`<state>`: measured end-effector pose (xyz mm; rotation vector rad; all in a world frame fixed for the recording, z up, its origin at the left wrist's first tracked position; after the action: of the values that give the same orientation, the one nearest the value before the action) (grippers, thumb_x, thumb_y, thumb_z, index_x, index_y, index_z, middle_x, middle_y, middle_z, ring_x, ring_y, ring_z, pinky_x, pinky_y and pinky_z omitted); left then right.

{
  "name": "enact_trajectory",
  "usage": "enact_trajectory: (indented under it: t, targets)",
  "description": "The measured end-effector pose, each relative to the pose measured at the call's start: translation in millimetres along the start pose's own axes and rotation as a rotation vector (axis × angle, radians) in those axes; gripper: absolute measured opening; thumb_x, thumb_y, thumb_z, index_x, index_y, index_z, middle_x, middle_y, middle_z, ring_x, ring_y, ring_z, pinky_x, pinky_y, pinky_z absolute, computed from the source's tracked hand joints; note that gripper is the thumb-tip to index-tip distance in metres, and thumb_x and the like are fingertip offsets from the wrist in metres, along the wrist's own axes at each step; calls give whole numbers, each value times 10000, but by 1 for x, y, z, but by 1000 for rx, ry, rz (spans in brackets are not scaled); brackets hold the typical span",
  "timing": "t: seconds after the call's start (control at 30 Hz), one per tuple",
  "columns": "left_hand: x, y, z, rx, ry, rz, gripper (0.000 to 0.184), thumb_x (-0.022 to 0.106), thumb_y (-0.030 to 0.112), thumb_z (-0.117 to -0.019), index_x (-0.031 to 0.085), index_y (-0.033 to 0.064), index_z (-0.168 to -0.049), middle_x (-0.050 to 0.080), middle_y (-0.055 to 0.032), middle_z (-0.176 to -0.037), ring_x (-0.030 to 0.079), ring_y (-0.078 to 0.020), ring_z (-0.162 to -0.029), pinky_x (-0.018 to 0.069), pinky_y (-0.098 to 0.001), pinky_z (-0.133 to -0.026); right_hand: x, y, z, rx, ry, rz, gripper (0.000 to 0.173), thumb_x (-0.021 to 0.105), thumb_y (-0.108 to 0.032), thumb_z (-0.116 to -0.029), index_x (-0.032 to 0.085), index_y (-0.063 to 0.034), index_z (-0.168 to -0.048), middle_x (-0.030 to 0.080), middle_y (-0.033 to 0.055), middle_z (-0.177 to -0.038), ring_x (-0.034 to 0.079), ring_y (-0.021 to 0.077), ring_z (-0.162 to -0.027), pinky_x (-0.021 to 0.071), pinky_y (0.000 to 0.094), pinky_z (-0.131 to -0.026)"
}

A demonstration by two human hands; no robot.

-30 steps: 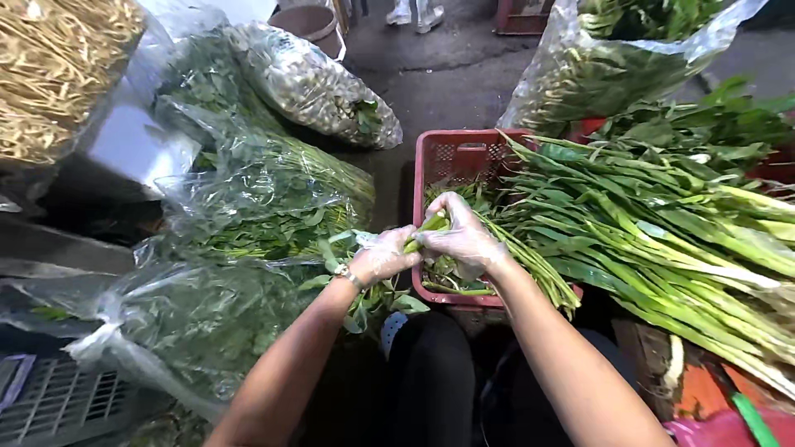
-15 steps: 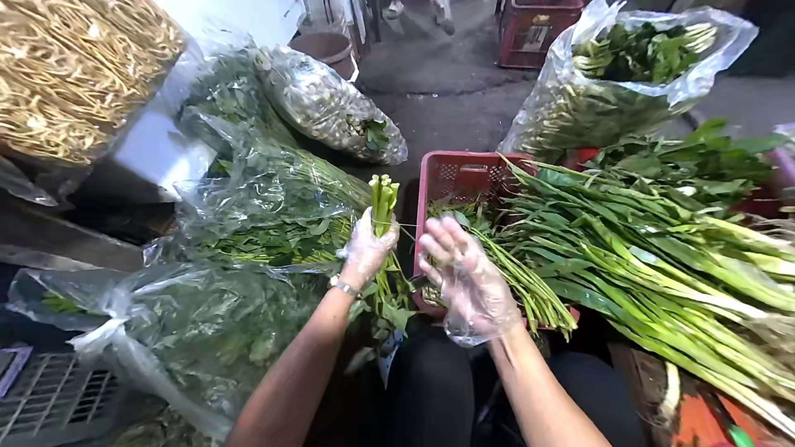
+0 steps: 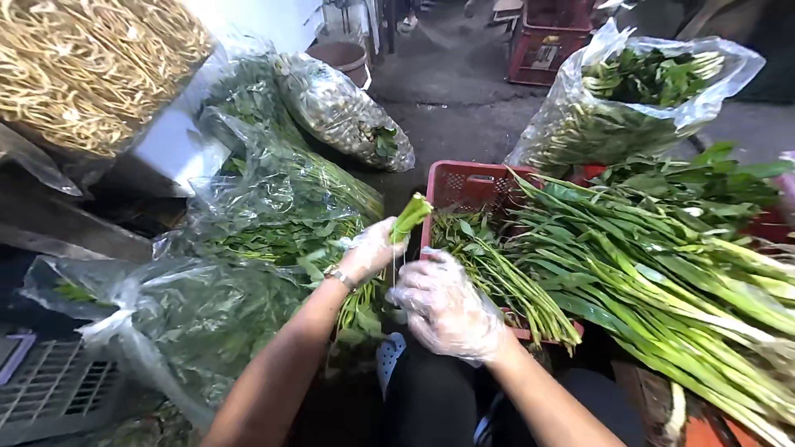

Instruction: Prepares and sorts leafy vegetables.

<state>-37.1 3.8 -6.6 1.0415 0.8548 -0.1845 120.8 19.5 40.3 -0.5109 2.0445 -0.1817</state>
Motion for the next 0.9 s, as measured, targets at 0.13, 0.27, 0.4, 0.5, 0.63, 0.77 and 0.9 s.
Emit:
enact_trajectory:
  t: [0.13, 0.27, 0.4, 0.5, 0.63, 0.77, 0.9]
  targets:
    - [-11, -20, 7, -59, 183, 317, 264, 623, 243, -1016, 615, 74, -1218, 632, -45, -841, 601, -124, -704, 526, -336, -688, -3, 29, 18, 201, 223, -883, 495, 327, -264, -1082, 753, -28, -994, 762, 71, -1037, 665, 183, -1161, 394, 426, -1168]
    - [-9, -8, 22, -50, 313, 529, 226, 624, 147, -1001, 585, 44, -1198, 619, -1, -778, 603, -66, -642, 535, -241, -631, 4, 44, 22, 314, 524, -1725, 475, 359, -352, -1022, 772, -121, -980, 763, 64, -967, 719, 207, -973, 570, 381, -924]
    - [-6, -2, 24, -22, 389, 637, 211, 627, 100, -984, 582, 34, -1179, 612, 2, -791, 588, -56, -661, 522, -228, -639, 13, 40, 22, 330, 454, -1757, 654, 276, -491, -1047, 752, -53, -1144, 742, 145, -1180, 682, 265, -1155, 525, 395, -1030]
    - [-5, -6, 20, -53, 369, 632, 205, 619, 131, -1008, 580, 43, -1189, 608, -5, -777, 592, -74, -653, 526, -247, -640, 6, 27, 17, 188, 252, -1406, 607, 343, -482, -1042, 745, -43, -1162, 726, 89, -1223, 625, 196, -1231, 464, 379, -1091]
    - [-1, -6, 18, -46, 379, 644, 179, 613, 111, -1009, 572, 26, -1161, 597, -12, -787, 592, -75, -647, 536, -245, -638, 6, 23, 14, 285, 209, -1438, 408, 396, -25, -929, 775, -119, -1048, 752, -27, -1127, 672, 75, -1093, 535, 293, -983]
    - [-4, 7, 33, 48, 560, 668, 224, 625, 102, -987, 554, 4, -1175, 597, 15, -759, 589, -25, -626, 533, -199, -629, 22, 38, 19, 425, 642, -2003, 352, 582, -60, -965, 671, -205, -1273, 750, 23, -1183, 705, 56, -736, 568, 183, -620]
    - [-2, 19, 53, 313, 734, 365, 455, 696, 148, -872, 584, -123, -1219, 691, -167, -1024, 669, -119, -938, 545, -286, -882, 19, 49, 20, 465, 707, -1944, 572, 771, -329, -903, 573, -77, -1377, 701, 92, -1293, 726, 206, -1069, 603, 346, -919]
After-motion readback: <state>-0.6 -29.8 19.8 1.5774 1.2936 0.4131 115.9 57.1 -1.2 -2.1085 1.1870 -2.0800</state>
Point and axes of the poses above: each hand's wrist, its own z-axis away from the middle knuckle, its own x-axis out of the palm, y = z × x, the point moved 7 cm from there along -z, towards the middle knuckle
